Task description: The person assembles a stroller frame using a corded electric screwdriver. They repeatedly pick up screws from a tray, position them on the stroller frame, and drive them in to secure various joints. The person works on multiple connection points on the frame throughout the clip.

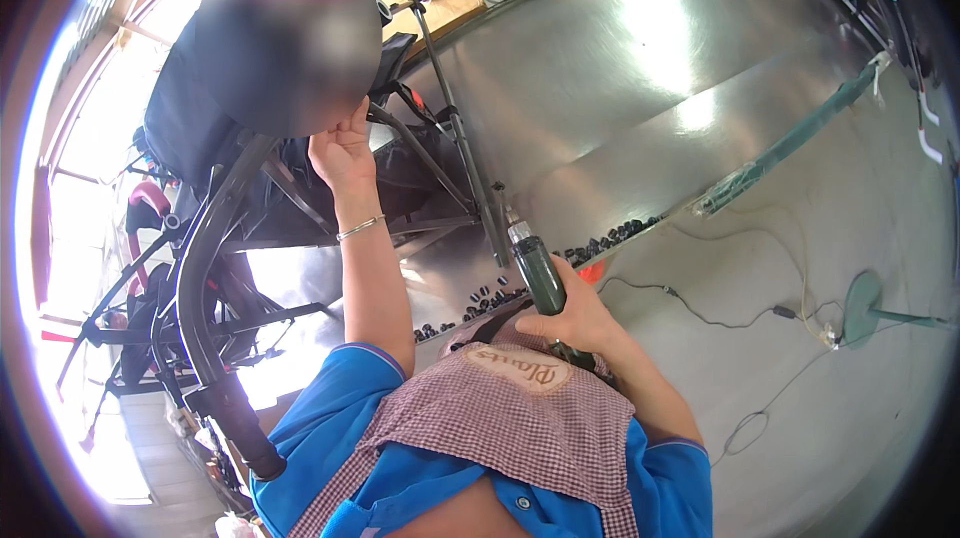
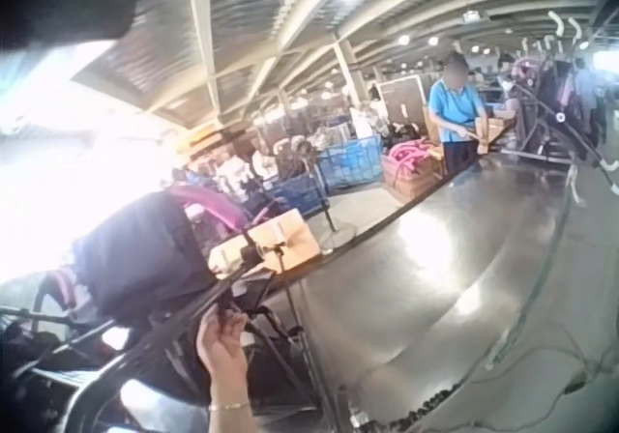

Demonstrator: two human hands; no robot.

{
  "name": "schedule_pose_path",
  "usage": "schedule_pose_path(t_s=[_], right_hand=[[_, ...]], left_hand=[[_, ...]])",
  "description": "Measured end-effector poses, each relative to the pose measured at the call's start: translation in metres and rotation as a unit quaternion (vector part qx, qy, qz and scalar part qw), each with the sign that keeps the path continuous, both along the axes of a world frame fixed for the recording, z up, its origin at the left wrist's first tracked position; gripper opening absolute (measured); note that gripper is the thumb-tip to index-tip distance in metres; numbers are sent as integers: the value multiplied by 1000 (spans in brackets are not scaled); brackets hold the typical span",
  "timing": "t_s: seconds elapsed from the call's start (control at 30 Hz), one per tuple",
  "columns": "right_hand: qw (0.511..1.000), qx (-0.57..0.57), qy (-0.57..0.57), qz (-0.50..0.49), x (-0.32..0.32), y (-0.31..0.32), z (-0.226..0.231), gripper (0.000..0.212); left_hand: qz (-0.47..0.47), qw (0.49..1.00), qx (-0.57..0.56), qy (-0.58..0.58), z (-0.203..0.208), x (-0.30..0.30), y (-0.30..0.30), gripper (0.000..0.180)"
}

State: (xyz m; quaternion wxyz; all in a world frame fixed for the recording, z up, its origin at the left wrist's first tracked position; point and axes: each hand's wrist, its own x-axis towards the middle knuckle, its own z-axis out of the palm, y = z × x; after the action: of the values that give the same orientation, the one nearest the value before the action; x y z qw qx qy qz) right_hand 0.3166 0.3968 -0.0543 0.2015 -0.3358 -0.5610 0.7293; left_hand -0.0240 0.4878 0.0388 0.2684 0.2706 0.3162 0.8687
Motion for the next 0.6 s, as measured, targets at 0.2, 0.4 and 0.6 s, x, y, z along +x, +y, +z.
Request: schedule_pose_path(t_s=[0.2,0.4,0.6], right_hand=[[1000,14,-13,7,-5,-2,-8,102],[999,-34,15,-1,-15,-5,-5,94],[999,-24,39,-17,-23,-11,-13,90]], left_hand=[[233,909,-149,312,-13,-17,3,15],[228,912,-159,303,-39,-27,9,3],[329,854,-216,339,-25,-36,8,14]])
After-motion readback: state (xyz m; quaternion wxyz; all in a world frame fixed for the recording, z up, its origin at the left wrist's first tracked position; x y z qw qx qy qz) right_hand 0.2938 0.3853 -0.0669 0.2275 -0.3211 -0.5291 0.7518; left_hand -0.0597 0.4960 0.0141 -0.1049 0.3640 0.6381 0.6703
